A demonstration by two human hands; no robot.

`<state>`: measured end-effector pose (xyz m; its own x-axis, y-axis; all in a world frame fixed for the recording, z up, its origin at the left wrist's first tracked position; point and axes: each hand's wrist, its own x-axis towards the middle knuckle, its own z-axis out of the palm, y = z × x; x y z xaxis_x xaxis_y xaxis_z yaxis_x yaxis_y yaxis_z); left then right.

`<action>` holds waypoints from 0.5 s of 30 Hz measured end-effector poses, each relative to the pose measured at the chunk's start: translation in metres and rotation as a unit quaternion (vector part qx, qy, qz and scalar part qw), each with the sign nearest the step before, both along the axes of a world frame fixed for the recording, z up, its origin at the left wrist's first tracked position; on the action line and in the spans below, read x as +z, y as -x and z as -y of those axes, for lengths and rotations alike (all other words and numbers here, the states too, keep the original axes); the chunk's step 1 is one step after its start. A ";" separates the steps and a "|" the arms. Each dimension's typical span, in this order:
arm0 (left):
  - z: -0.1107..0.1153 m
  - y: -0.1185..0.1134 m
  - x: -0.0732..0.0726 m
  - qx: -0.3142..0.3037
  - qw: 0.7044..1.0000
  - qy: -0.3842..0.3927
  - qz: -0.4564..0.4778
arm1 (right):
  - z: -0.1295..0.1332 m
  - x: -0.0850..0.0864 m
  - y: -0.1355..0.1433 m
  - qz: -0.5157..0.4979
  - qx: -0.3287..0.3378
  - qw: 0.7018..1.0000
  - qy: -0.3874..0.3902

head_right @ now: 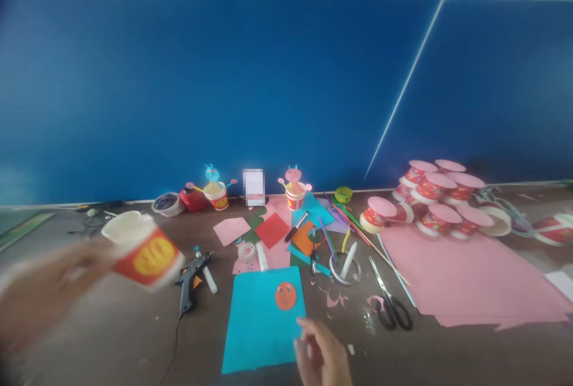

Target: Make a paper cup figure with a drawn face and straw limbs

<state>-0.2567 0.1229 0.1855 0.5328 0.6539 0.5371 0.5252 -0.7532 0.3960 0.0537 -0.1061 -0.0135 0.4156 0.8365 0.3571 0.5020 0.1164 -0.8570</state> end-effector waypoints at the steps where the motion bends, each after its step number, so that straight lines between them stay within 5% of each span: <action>1: 0.020 -0.018 -0.017 -0.048 0.999 0.016 -0.013 | -0.005 0.010 0.005 -0.003 0.022 1.000 -0.010; 4: 0.066 -0.073 -0.061 -0.120 0.989 0.081 -0.023 | -0.025 0.036 0.021 -0.064 0.125 0.990 0.024; 7: 0.082 -0.106 -0.086 -0.137 0.984 0.117 -0.001 | -0.045 0.051 0.035 -0.117 0.154 0.976 0.096; 11: 0.075 -0.113 -0.097 -0.125 0.990 0.067 -0.027 | -0.060 0.052 0.037 -0.074 0.160 0.974 0.142; 15: 0.071 -0.107 -0.101 -0.129 0.987 -0.012 -0.099 | -0.068 0.047 -0.001 0.053 0.066 0.988 0.131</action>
